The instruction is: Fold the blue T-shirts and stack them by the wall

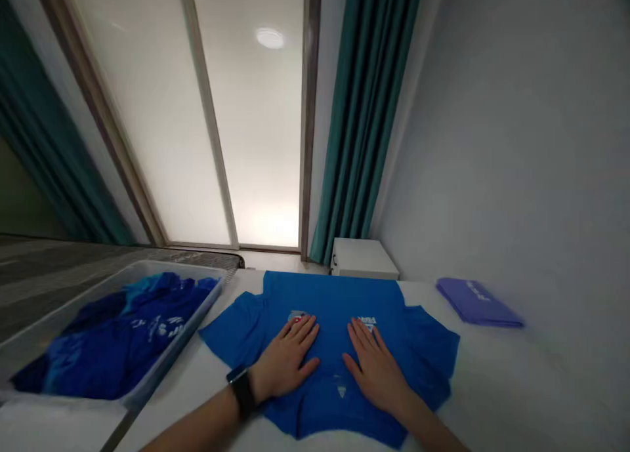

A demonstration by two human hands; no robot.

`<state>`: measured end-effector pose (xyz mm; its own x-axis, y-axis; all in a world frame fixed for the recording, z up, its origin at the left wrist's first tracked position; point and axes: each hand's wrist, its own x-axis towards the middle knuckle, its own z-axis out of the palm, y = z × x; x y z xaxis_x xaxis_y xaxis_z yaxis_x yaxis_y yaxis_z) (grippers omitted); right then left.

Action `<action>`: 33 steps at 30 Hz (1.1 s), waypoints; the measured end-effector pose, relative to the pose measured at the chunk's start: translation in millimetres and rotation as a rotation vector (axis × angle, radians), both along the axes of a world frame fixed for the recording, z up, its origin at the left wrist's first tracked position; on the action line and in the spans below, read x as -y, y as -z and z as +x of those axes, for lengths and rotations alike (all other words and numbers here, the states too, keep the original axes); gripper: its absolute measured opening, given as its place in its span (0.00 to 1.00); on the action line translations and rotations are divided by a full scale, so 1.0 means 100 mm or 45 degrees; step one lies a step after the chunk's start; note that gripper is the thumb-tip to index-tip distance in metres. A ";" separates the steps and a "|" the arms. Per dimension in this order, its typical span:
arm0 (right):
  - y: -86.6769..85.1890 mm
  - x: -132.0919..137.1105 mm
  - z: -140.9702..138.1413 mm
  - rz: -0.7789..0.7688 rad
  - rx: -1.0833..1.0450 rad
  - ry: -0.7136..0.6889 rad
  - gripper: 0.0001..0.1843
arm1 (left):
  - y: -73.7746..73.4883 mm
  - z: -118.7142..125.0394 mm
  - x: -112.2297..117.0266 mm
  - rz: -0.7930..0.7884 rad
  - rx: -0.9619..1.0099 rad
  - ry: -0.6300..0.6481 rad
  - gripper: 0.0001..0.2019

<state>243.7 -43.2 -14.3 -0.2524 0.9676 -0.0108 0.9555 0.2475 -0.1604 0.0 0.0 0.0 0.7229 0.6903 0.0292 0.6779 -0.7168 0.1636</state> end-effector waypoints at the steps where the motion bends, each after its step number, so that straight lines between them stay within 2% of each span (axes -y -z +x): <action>1: 0.01 0.05 0.00 0.016 -0.003 0.005 0.40 | 0.01 -0.03 0.08 0.012 0.020 0.010 0.31; 5: 0.04 0.23 -0.03 0.056 -0.015 0.010 0.40 | 0.04 -0.10 0.35 0.036 0.082 0.070 0.32; 8: 0.03 0.32 -0.05 0.052 -0.027 -0.010 0.40 | 0.02 -0.11 0.47 0.014 0.088 0.113 0.35; 14: 0.01 0.48 0.00 0.017 -0.031 -0.042 0.39 | -0.08 -0.26 0.52 -0.053 0.053 0.220 0.38; 24: 0.04 0.82 -0.08 0.050 -0.042 0.018 0.40 | -0.15 -0.36 0.79 -0.103 0.031 0.224 0.40; 30: 0.01 0.86 -0.09 0.045 -0.058 0.013 0.40 | -0.15 -0.40 0.83 -0.126 0.065 0.216 0.41; 33: -0.03 0.85 -0.09 -0.001 -0.067 0.013 0.39 | -0.19 -0.33 0.82 -0.159 0.071 0.201 0.39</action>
<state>234.6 -128.6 -11.3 -0.2430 0.9700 0.0015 0.9481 0.2378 -0.2110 -33.2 -81.9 18.8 0.8221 0.5693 -0.0067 0.5461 -0.7853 0.2917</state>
